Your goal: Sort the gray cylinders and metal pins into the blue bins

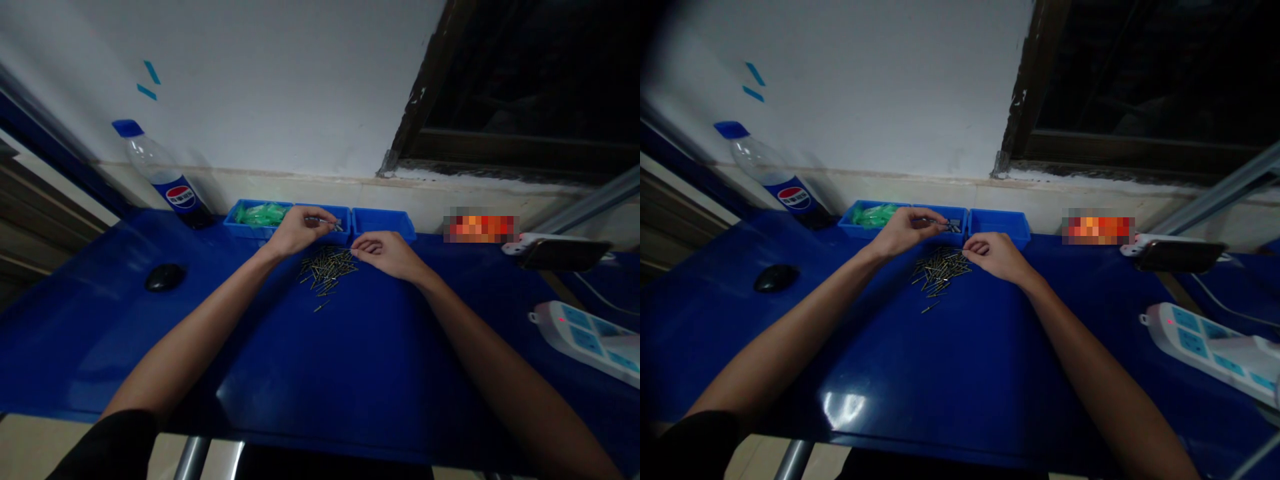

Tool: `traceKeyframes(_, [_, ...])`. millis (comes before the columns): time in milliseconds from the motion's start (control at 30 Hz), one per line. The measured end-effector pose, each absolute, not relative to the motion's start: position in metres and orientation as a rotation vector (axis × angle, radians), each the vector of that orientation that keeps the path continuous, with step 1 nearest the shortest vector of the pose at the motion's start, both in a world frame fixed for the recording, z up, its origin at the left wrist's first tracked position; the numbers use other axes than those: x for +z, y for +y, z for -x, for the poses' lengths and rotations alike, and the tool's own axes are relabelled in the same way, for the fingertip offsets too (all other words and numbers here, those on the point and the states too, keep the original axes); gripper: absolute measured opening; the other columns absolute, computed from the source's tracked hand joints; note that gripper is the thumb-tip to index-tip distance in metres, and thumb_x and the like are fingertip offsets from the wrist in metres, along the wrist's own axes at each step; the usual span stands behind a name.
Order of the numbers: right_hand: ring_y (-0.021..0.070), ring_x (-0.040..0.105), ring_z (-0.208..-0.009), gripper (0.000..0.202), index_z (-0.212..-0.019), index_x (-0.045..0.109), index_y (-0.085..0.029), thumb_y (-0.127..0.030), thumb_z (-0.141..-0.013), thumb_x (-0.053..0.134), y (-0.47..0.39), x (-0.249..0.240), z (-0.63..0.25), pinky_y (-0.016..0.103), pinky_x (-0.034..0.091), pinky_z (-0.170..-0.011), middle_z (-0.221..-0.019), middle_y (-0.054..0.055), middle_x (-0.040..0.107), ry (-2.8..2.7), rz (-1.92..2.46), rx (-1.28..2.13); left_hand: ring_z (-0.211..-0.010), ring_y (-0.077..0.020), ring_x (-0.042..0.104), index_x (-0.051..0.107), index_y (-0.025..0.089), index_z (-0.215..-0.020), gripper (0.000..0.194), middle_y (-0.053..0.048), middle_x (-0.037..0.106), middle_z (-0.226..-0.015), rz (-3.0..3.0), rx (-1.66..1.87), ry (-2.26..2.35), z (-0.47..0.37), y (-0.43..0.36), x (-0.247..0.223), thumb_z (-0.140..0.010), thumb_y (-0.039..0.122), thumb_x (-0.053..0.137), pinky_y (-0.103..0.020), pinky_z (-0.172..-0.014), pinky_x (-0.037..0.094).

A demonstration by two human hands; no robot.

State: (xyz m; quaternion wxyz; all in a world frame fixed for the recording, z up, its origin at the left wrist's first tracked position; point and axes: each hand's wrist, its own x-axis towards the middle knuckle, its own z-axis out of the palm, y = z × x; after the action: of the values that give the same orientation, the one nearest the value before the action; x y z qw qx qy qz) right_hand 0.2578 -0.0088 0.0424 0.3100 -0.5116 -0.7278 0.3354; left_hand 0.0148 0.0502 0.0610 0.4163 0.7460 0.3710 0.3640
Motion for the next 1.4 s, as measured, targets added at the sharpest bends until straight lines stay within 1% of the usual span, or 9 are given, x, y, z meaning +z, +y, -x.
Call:
traceKeyframes(67, [0.0198,0.071,-0.07,0.017,-0.093,0.079,-0.021,-0.034,-0.081,0.078,-0.008,0.041,-0.261,0.036,0.057,-0.068,-0.079,0.005,0.076,-2.018,1.359,0.863,-0.096,-0.0199,0.075,0.08,0.013,-0.101,0.024,-0.012,0.08,-0.108,-2.019,0.782,0.872,-0.013,0.048,0.067,-0.085,0.029,0.073,-0.033,-0.09,0.059])
traceKeyframes(200, [0.0166,0.068,-0.065,0.034,-0.102,0.079,-0.02,-0.037,-0.074,0.087,-0.01,0.04,-0.264,0.032,0.054,-0.061,-0.091,0.006,0.077,-2.131,1.359,0.903,-0.091,-0.02,0.075,0.081,0.015,-0.105,0.025,-0.011,0.081,-0.107,-2.329,0.467,0.799,-0.008,0.043,0.077,-0.086,0.026,0.07,-0.032,-0.084,0.057])
traceKeyframes(367, [0.018,0.068,-0.067,0.041,-0.109,0.079,-0.019,-0.037,-0.073,0.087,-0.011,0.037,-0.262,0.033,0.054,-0.06,-0.095,0.008,0.076,-2.155,1.342,0.974,-0.093,-0.0219,0.074,0.08,0.017,-0.112,0.029,-0.011,0.081,-0.108,-2.584,0.281,0.778,-0.005,0.038,0.081,-0.086,0.018,0.065,-0.033,-0.084,0.052])
traceKeyframes(633, [0.0181,0.067,-0.067,0.04,-0.106,0.08,-0.018,-0.037,-0.071,0.088,-0.009,0.032,-0.263,0.034,0.055,-0.061,-0.091,0.008,0.075,-2.121,1.319,0.992,-0.088,-0.021,0.071,0.08,0.018,-0.111,0.034,-0.011,0.08,-0.102,-2.671,0.194,0.785,-0.012,0.038,0.091,-0.085,0.014,0.059,-0.034,-0.085,0.049])
traceKeyframes(800, [0.0178,0.067,-0.065,0.025,-0.094,0.081,-0.02,-0.028,-0.071,0.086,-0.006,0.026,-0.264,0.033,0.056,-0.062,-0.075,0.004,0.075,-2.046,1.332,1.033,-0.08,-0.0203,0.069,0.081,0.018,-0.102,0.029,-0.009,0.079,-0.092,-2.689,0.079,0.851,-0.009,0.047,0.094,-0.082,0.011,0.061,-0.033,-0.077,0.047])
traceKeyframes(933, [0.0187,0.068,-0.065,0.013,-0.084,0.081,-0.021,-0.027,-0.072,0.083,-0.006,0.022,-0.262,0.035,0.057,-0.063,-0.072,0.004,0.075,-2.017,1.325,1.04,-0.078,-0.0172,0.067,0.079,0.019,-0.104,0.029,-0.006,0.078,-0.091,-2.697,-0.034,0.886,-0.002,0.048,0.088,-0.08,0.01,0.066,-0.03,-0.073,0.046])
traceKeyframes(1067, [0.0185,0.068,-0.065,0.015,-0.087,0.081,-0.021,-0.029,-0.075,0.081,-0.006,0.017,-0.261,0.035,0.057,-0.064,-0.073,0.004,0.074,-1.999,1.295,1.022,-0.077,-0.0182,0.065,0.076,0.018,-0.11,0.031,-0.007,0.076,-0.09,-2.71,-0.101,0.971,0.003,0.044,0.083,-0.08,0.019,0.075,-0.03,-0.07,0.046])
traceKeyframes(1300, [0.0171,0.066,-0.065,0.016,-0.09,0.079,-0.021,-0.031,-0.079,0.076,-0.008,0.011,-0.261,0.034,0.058,-0.066,-0.074,0.003,0.073,-2.003,1.234,1.027,-0.077,-0.0181,0.065,0.076,0.021,-0.1,0.024,-0.004,0.076,-0.088,-2.679,-0.106,0.941,0.001,0.042,0.073,-0.078,0.013,0.071,-0.029,-0.072,0.046])
traceKeyframes(1400, [0.0156,0.064,-0.064,0.019,-0.092,0.079,-0.019,-0.031,-0.078,0.074,-0.01,0.008,-0.261,0.034,0.057,-0.067,-0.076,0.003,0.073,-1.977,1.215,1.001,-0.075,-0.0174,0.065,0.076,0.021,-0.1,0.023,-0.004,0.075,-0.086,-2.656,-0.073,0.918,0.002,0.045,0.069,-0.078,0.014,0.071,-0.029,-0.072,0.047])
